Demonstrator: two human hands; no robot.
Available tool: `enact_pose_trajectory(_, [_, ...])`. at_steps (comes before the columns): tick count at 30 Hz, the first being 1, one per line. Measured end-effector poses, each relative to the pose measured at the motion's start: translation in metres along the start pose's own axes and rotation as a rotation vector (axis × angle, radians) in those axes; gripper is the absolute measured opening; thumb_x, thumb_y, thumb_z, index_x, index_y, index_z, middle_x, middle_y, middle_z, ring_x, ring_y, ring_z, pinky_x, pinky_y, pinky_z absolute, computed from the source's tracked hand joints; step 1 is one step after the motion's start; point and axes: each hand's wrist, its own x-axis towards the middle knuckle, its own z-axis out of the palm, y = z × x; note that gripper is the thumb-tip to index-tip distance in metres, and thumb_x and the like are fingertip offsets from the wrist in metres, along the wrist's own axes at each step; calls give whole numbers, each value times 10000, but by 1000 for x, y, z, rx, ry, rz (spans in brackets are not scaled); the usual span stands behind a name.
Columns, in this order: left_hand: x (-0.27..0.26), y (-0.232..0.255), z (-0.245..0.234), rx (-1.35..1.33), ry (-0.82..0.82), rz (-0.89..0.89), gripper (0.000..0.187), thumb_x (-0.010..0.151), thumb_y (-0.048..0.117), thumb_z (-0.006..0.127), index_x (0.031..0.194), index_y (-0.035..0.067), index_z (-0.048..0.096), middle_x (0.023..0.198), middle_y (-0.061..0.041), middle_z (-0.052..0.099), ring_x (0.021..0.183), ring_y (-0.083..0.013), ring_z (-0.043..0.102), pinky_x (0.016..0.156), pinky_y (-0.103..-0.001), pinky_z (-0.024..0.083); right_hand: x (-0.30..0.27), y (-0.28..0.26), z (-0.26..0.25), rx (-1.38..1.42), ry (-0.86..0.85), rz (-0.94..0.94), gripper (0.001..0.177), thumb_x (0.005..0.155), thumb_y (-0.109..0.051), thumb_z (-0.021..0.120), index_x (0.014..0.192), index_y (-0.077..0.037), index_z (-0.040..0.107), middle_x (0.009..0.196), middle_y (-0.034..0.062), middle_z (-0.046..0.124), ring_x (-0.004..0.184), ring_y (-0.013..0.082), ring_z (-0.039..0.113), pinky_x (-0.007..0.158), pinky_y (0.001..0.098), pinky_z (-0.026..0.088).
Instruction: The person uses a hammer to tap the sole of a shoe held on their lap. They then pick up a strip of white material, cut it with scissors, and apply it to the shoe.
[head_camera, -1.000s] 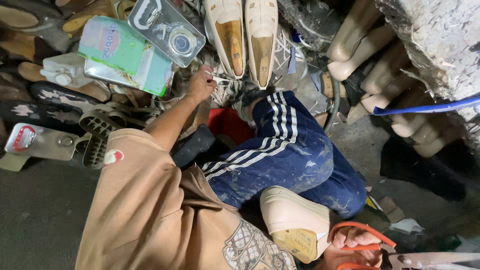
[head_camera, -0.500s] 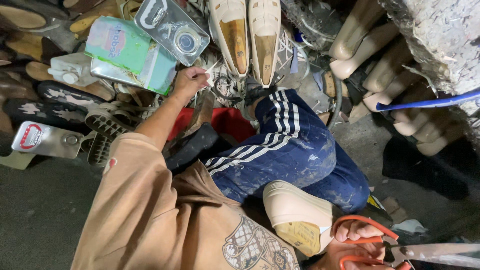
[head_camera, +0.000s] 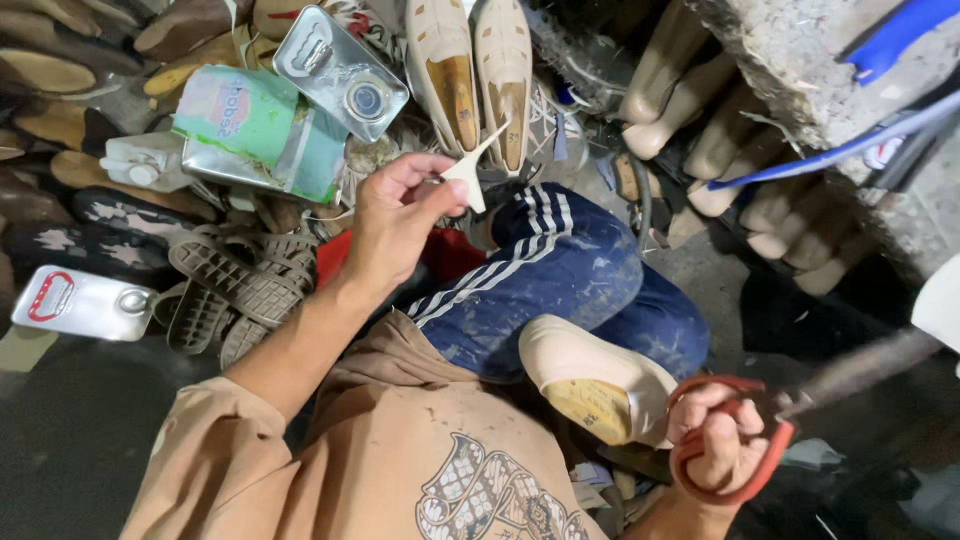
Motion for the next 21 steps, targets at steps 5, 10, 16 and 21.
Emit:
enact_pose_trajectory(5, [-42,75,81,-139,-254,106,260,899,55,736,1139,-12,661,877,-132,752,699,-156,727,697,-244,646,9,-57,37,-526,-282,-135,745,923,-745,378,1130,-87,660,835,-21,619,735,89,550,665,254,442])
enact_pose_trajectory(10, [-75,87,134,-306,-327,128,233,865,136,795,1047,46,680,886,-72,722,808,-106,710,746,-236,663,6,-97,73,-573,-539,-395,629,1024,-678,241,899,-105,469,863,23,439,765,185,427,754,323,388])
enact_pose_trajectory(16, [-89,83,150,-194,-376,124,241,831,161,811,1005,40,696,917,-106,775,815,-114,749,790,-227,668,-4,-76,54,-332,-479,-304,703,1003,-695,359,1212,-58,572,859,20,524,795,129,503,798,299,418])
enact_pose_trajectory(21, [-97,81,155,-160,-366,196,160,864,124,791,975,40,713,895,-99,789,766,-117,764,756,-204,652,-10,-71,52,-384,-454,-343,735,1003,-717,326,1194,-52,574,840,17,532,759,135,498,774,315,425])
